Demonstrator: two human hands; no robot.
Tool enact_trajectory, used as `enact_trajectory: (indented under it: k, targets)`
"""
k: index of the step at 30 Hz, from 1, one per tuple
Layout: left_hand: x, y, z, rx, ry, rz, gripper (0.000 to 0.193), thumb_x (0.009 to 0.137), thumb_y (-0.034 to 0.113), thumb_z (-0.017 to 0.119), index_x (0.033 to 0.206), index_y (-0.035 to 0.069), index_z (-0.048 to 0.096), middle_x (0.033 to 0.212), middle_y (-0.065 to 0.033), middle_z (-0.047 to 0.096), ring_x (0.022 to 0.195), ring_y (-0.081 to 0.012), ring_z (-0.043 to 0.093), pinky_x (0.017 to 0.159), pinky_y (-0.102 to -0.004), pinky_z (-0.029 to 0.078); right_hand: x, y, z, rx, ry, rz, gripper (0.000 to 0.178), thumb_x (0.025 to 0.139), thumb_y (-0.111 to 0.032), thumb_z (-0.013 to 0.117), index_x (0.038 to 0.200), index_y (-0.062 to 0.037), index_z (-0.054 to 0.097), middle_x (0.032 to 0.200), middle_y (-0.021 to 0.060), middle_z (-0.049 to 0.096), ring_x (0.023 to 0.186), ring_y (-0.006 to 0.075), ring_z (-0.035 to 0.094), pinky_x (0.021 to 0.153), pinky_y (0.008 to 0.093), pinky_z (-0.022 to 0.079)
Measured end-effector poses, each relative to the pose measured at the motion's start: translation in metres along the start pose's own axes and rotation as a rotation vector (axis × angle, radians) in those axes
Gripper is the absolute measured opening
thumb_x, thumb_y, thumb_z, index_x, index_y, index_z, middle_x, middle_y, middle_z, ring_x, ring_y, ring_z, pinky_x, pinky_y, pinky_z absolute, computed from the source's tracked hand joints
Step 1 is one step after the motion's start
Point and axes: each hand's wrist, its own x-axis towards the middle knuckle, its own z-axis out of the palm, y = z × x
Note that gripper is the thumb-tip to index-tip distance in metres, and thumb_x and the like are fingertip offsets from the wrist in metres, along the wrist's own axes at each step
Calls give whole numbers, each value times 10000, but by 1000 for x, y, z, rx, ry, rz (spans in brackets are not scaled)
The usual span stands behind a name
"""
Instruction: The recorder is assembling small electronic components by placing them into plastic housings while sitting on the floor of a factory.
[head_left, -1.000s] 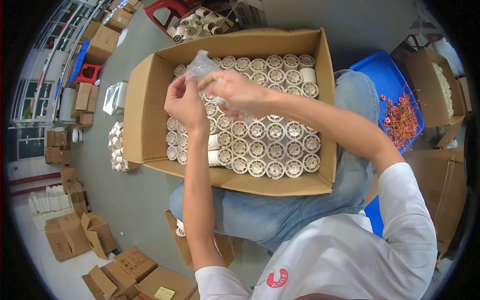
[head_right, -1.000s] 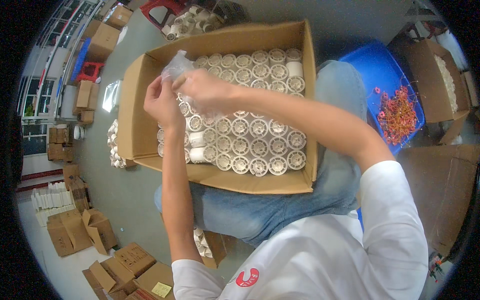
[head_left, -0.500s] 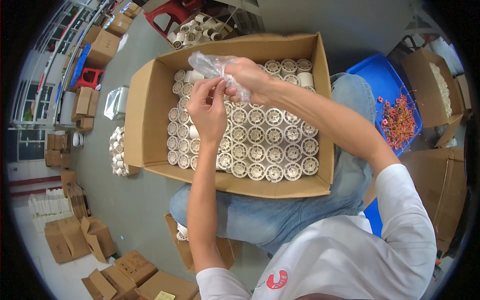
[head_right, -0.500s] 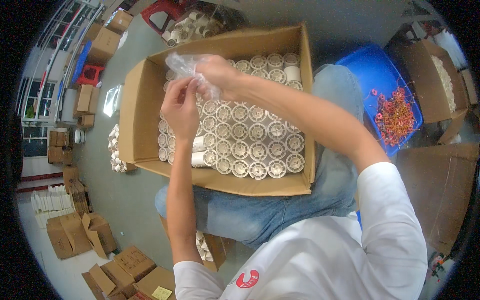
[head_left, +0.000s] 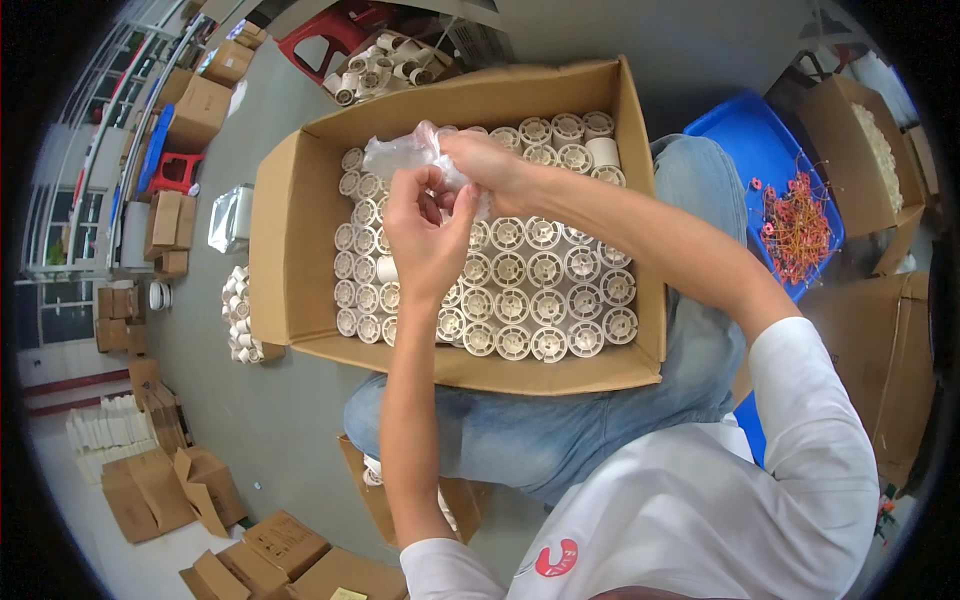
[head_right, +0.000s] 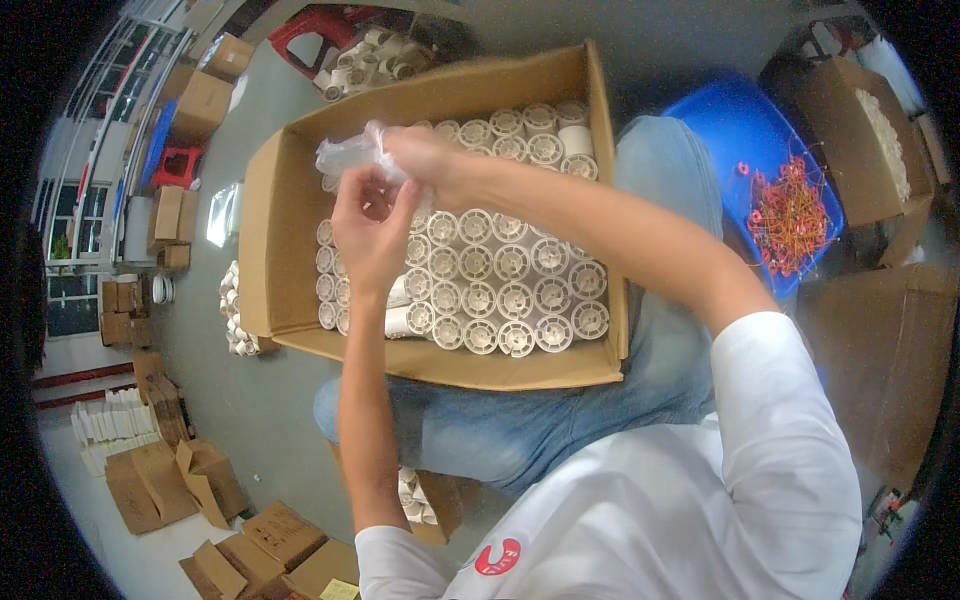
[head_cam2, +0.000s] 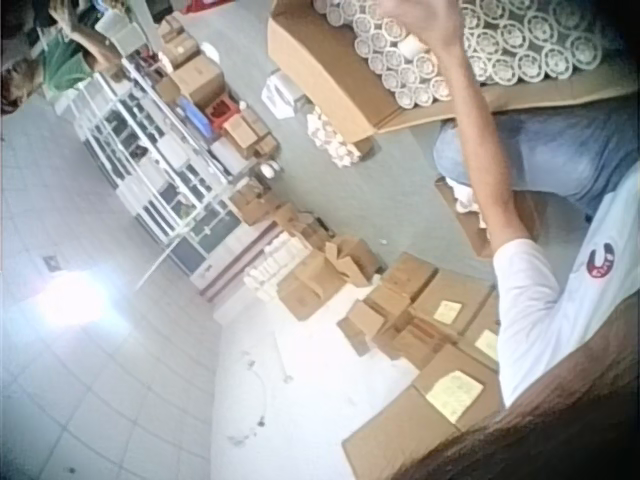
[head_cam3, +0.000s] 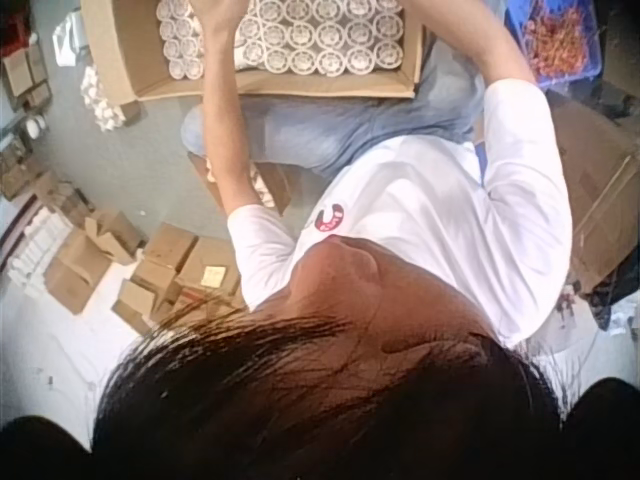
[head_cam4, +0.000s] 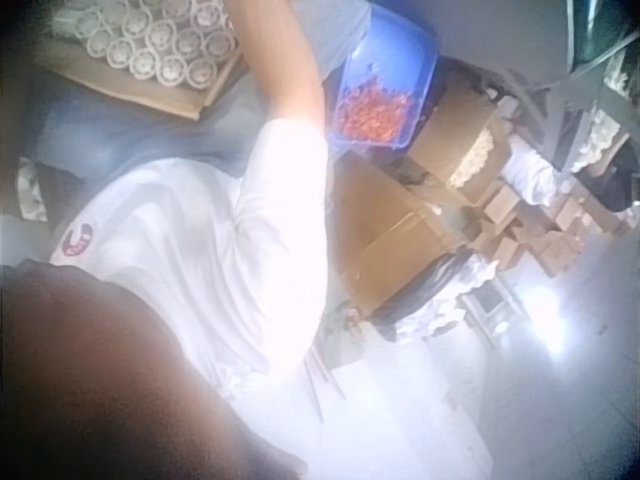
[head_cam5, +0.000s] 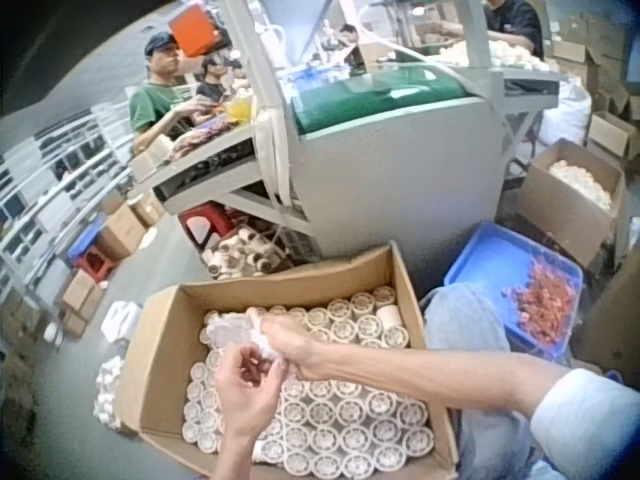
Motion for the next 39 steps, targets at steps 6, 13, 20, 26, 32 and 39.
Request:
enact_trajectory:
  k: [6,13,20,26,32,39]
  targets:
    - [4,-11,-4,-70,29,-11,158,813,45,705,863,8,559,723,20,525,605,-39,431,539,-194,376,-5,-12,-1,225,-137,16,248,907,-222,423,969,-19,551,847,79,589,729,176,570,698,358,504]
    - [7,-6,-8,-173,72,-21,152,854,78,687,843,16,549,728,31,530,622,-30,441,552,-192,380,14,-10,-31,264,-457,79,230,887,-98,485,1078,17,545,964,86,605,879,177,603,837,357,498]
    - [7,-3,-15,344,107,382,121,814,5,674,882,20,575,769,-48,567,594,-119,496,525,-229,405,6,-11,-19,118,-222,-115,354,914,6,485,1266,40,468,1072,102,610,951,160,618,830,309,532]
    - [9,-3,2,413,161,504,160,783,6,695,868,12,559,851,-69,564,637,-156,530,511,-271,411,8,-6,-12,34,-6,-198,296,916,-27,515,1207,29,524,1083,104,613,891,142,630,725,288,552]
    - [10,-8,-6,321,247,254,176,777,32,697,853,3,540,737,-64,526,640,-146,472,602,-277,417,8,-11,-20,97,-262,-190,324,924,-64,515,1235,20,487,1059,67,594,923,118,593,800,298,522]
    - [10,-8,-3,425,240,424,135,785,11,681,851,-4,563,754,-89,547,669,-185,526,624,-305,438,7,-3,-12,-40,-68,-233,409,902,-3,527,1308,-3,468,1048,56,607,885,109,597,731,275,526]
